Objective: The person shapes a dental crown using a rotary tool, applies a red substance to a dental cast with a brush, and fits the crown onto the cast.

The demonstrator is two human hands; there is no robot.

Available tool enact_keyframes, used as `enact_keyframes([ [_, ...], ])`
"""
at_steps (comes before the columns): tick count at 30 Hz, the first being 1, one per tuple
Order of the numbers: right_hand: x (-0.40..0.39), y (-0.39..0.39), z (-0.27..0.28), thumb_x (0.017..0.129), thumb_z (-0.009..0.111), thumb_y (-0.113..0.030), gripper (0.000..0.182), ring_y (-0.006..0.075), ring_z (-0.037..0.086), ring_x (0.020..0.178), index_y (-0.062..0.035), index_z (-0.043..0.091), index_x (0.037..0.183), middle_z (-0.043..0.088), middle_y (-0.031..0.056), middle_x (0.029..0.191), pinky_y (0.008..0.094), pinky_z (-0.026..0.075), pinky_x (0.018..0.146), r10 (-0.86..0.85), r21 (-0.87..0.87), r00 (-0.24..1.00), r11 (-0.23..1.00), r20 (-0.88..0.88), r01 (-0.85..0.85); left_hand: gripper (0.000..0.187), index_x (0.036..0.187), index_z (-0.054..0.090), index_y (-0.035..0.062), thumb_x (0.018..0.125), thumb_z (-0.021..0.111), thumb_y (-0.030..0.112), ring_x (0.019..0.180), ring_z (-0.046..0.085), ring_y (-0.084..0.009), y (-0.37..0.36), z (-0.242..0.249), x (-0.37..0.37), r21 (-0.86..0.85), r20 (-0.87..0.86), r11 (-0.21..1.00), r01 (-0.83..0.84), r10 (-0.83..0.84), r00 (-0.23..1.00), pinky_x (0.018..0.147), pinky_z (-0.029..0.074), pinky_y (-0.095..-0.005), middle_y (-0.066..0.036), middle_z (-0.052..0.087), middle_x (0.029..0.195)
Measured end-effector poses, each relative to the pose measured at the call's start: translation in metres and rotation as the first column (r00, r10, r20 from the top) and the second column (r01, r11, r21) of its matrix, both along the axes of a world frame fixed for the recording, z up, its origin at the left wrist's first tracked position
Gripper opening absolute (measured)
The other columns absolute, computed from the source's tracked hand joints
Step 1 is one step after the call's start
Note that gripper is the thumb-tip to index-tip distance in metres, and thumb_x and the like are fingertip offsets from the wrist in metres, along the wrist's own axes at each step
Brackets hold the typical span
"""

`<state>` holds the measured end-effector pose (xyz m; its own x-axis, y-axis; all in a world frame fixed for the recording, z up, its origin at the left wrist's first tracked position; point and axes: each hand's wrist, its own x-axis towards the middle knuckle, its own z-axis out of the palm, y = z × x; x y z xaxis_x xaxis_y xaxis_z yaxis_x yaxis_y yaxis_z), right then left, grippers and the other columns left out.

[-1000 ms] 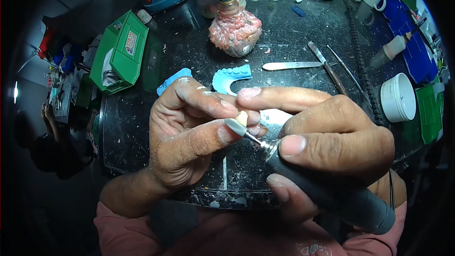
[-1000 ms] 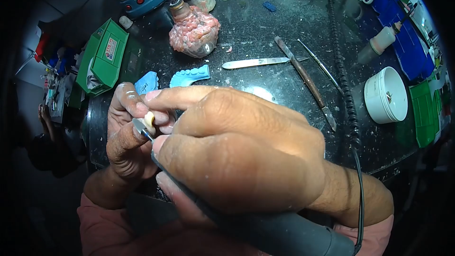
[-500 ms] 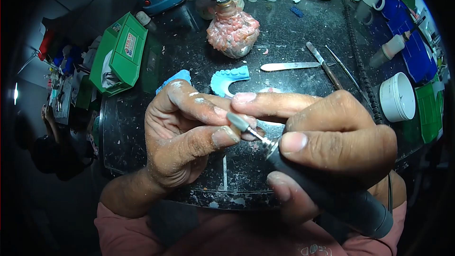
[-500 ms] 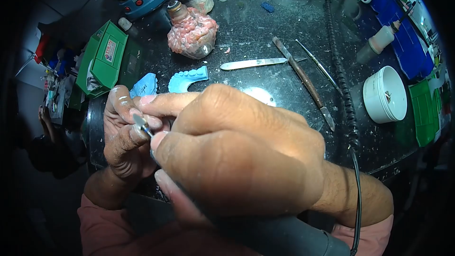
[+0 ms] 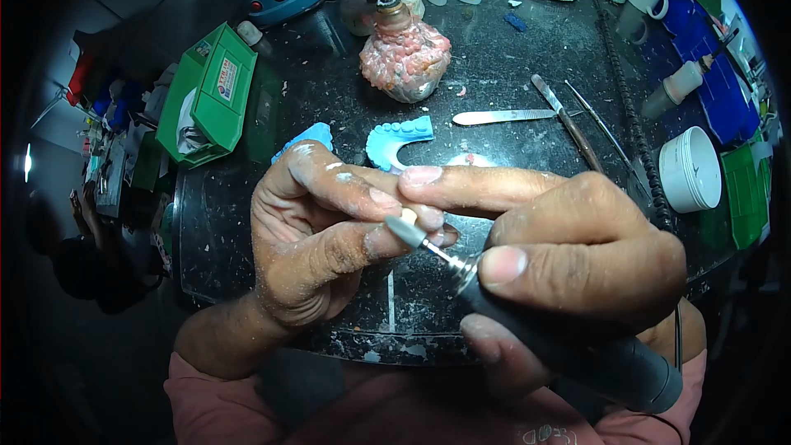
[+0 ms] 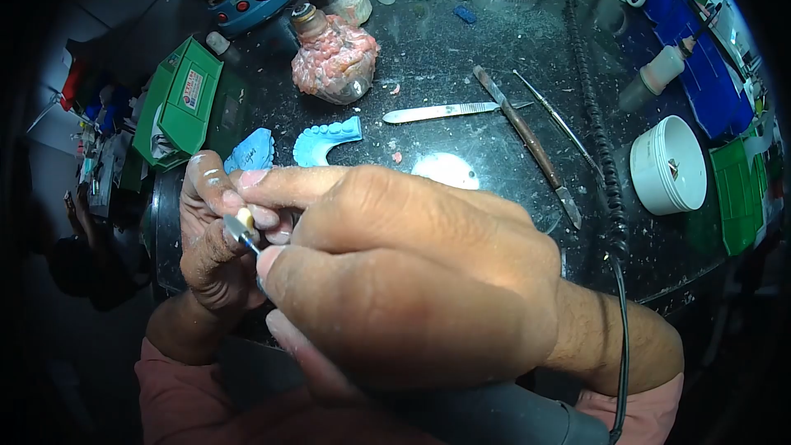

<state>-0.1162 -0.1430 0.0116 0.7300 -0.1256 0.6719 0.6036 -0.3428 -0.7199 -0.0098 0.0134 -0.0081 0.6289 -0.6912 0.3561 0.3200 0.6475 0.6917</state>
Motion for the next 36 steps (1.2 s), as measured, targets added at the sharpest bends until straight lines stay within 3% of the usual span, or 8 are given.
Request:
enact_keyframes([
  [3, 0.000, -0.008, 0.006, 0.072, 0.075, -0.006, 0.023, 0.0238, 0.070, 0.099, -0.0103, 0.068, 0.093, 0.067, 0.0064, 0.097, 0.0322, 0.060, 0.070, 0.007, -0.077, 0.998, 0.997, -0.066, -0.012, 0.017, 0.097, 0.057, -0.0032, 0.084, 0.065, -0.010, 0.095, 0.070, -0.0335, 0.001, -0.001, 0.002, 0.023, 0.043, 0.999, 0.024, -0.025, 0.999, 0.085, 0.060, -0.0433, -0.029, 0.067, 0.098],
  [5, 0.002, -0.003, 0.001, 0.072, 0.075, -0.005, 0.022, 0.0232, 0.070, 0.100, -0.0096, 0.068, 0.093, 0.067, 0.0059, 0.099, 0.0320, 0.059, 0.072, 0.021, 0.098, 0.998, 0.995, 0.057, -0.026, 0.017, 0.097, 0.056, -0.0030, 0.084, 0.064, -0.011, 0.095, 0.070, -0.0336, 0.000, 0.000, 0.000, 0.007, 0.020, 1.000, 0.015, -0.015, 1.000, 0.086, 0.059, -0.0438, -0.029, 0.067, 0.098],
  [8, 0.001, -0.015, 0.011, 0.071, 0.075, 0.000, 0.024, 0.0247, 0.072, 0.093, -0.0068, 0.068, 0.093, 0.066, 0.0067, 0.093, 0.0315, 0.061, 0.070, 0.120, -0.066, 0.992, 0.990, -0.027, -0.121, 0.018, 0.097, 0.056, -0.0022, 0.084, 0.064, -0.011, 0.097, 0.070, -0.0332, 0.003, -0.003, 0.002, 0.024, 0.008, 1.000, 0.018, -0.018, 1.000, 0.086, 0.059, -0.0433, -0.029, 0.067, 0.099],
  [18, 0.004, -0.008, 0.007, 0.072, 0.076, -0.001, 0.023, 0.0258, 0.070, 0.099, -0.0062, 0.067, 0.092, 0.064, 0.0051, 0.089, 0.0322, 0.061, 0.074, 0.074, 0.021, 0.995, 0.997, 0.063, -0.076, 0.017, 0.097, 0.055, -0.0023, 0.085, 0.062, -0.012, 0.098, 0.069, -0.0334, 0.002, -0.003, 0.001, -0.007, -0.028, 0.999, 0.042, -0.042, 0.999, 0.089, 0.058, -0.0459, -0.028, 0.067, 0.100],
  [29, 0.010, -0.002, -0.005, 0.071, 0.076, 0.001, 0.024, 0.0286, 0.070, 0.099, -0.0051, 0.066, 0.092, 0.063, 0.0076, 0.090, 0.0323, 0.062, 0.073, 0.050, 0.091, 0.984, 0.994, 0.170, -0.066, 0.016, 0.100, 0.054, 0.0007, 0.089, 0.059, -0.010, 0.103, 0.068, -0.0308, 0.002, -0.006, -0.004, -0.103, -0.279, 0.982, 0.156, -0.179, 0.943, 0.091, 0.058, -0.0505, -0.021, 0.067, 0.102],
  [33, 0.008, -0.012, 0.000, 0.072, 0.075, 0.002, 0.021, 0.0297, 0.070, 0.100, -0.0019, 0.065, 0.090, 0.062, 0.0089, 0.090, 0.0331, 0.062, 0.075, 0.073, -0.014, 0.986, 0.997, 0.149, -0.071, 0.016, 0.100, 0.054, 0.0013, 0.089, 0.059, -0.009, 0.103, 0.068, -0.0294, 0.004, -0.005, -0.004, -0.078, -0.277, 0.984, 0.160, -0.176, 0.945, 0.089, 0.059, -0.0496, -0.020, 0.067, 0.102],
  [35, 0.009, -0.016, 0.001, 0.082, 0.072, -0.006, 0.036, 0.0477, 0.066, 0.099, -0.0022, 0.047, 0.107, 0.054, 0.0128, 0.090, 0.0526, 0.056, 0.087, 0.207, -0.169, 0.969, 0.968, 0.133, -0.184, 0.015, 0.100, 0.054, 0.0014, 0.089, 0.060, -0.008, 0.103, 0.068, -0.0295, 0.003, -0.005, -0.003, -0.070, -0.254, 0.985, 0.156, -0.169, 0.952, 0.088, 0.059, -0.0480, -0.021, 0.067, 0.103],
  [36, 0.009, -0.016, 0.001, 0.082, 0.072, -0.006, 0.036, 0.0477, 0.066, 0.099, -0.0022, 0.047, 0.107, 0.054, 0.0128, 0.090, 0.0526, 0.056, 0.087, 0.206, -0.169, 0.969, 0.968, 0.133, -0.183, 0.015, 0.100, 0.054, 0.0014, 0.089, 0.060, -0.007, 0.103, 0.068, -0.0295, 0.003, -0.005, -0.003, -0.064, -0.232, 0.986, 0.151, -0.162, 0.959, 0.086, 0.060, -0.0464, -0.021, 0.067, 0.103],
])
